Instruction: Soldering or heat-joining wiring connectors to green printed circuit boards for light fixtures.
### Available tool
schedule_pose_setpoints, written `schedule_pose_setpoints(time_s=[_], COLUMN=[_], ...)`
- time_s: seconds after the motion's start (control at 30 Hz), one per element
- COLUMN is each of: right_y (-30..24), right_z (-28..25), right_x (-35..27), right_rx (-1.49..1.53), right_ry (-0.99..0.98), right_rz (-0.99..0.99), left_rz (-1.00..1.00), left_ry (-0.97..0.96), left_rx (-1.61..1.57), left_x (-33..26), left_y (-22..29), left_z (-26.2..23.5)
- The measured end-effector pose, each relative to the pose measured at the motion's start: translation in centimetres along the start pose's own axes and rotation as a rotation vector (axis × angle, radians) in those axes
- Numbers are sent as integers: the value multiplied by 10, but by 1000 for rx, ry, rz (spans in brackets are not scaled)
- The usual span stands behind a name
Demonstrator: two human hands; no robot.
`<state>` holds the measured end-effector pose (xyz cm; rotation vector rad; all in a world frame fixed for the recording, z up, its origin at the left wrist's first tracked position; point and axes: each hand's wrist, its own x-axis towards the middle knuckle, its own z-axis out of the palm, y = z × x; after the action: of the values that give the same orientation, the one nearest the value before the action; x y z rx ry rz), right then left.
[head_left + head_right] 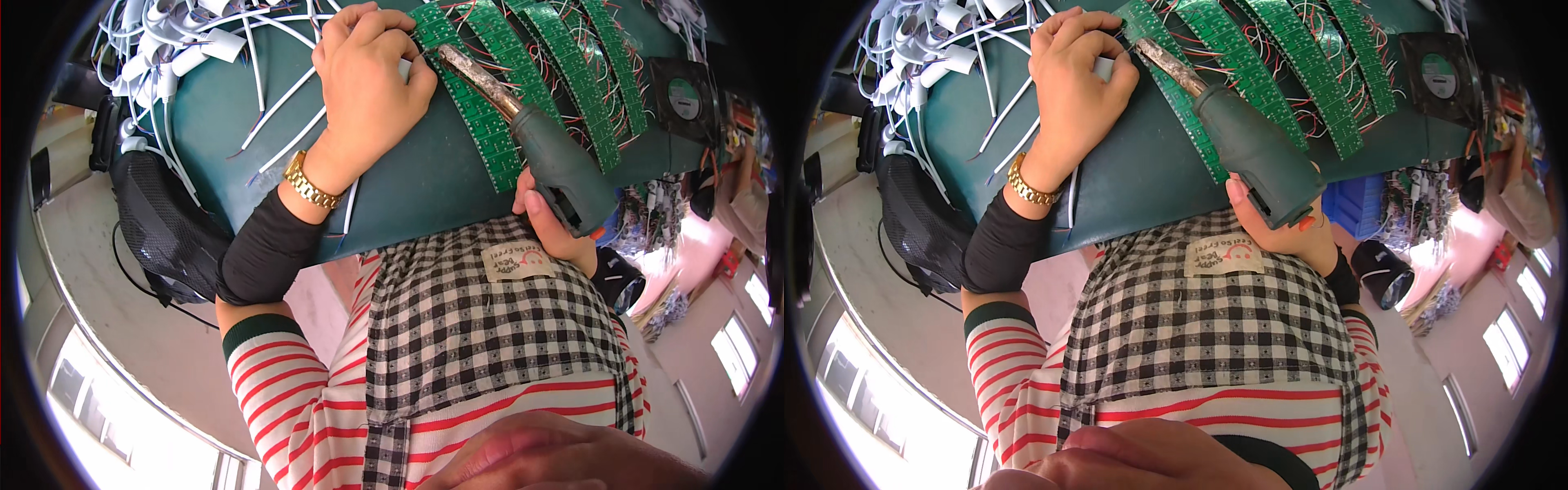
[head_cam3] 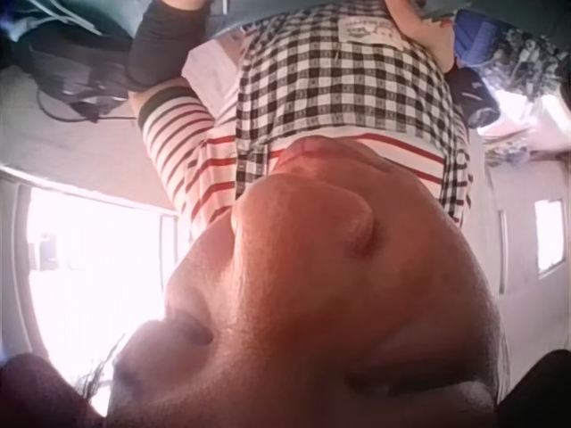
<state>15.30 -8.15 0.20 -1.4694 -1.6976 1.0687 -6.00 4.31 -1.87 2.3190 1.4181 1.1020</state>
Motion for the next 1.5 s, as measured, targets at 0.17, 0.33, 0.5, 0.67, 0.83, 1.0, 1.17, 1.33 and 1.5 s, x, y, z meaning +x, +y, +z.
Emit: schedule_pose_setpoints(time_s=[0.17, 0.33, 0.5, 0.67, 0.83, 1.0, 1.17, 1.33, 1.5], right_y=[8, -1, -7, -2, -5, -6, -10, -9, 4], right_z=[2, 3, 4, 3, 5, 9, 8, 4, 4], right_x=[-7, -5, -1, 0, 0, -3, 3, 1, -10], right_rx=[66, 426, 433, 286, 276, 220, 243, 160, 475], right_ry=[1, 0, 14, -10, 6, 94, 44, -14, 91], right_rz=[32, 62, 72, 76, 119, 141, 127, 92, 68], left_rz=[-27, -26, -41, -24, -25, -32, -57, -66, -54], left_ry=[12, 24, 13, 23, 18, 27, 31, 38, 15], left_rx=[-29, -38, -42, -16, -30, -23, -31, -27, 15], left_x=[0, 1, 1, 0, 1, 2, 2, 1, 3], left_y=[1, 1, 1, 0, 0, 1, 1, 2, 6], left_z=[0, 1, 1, 1, 0, 0, -2, -2, -2])
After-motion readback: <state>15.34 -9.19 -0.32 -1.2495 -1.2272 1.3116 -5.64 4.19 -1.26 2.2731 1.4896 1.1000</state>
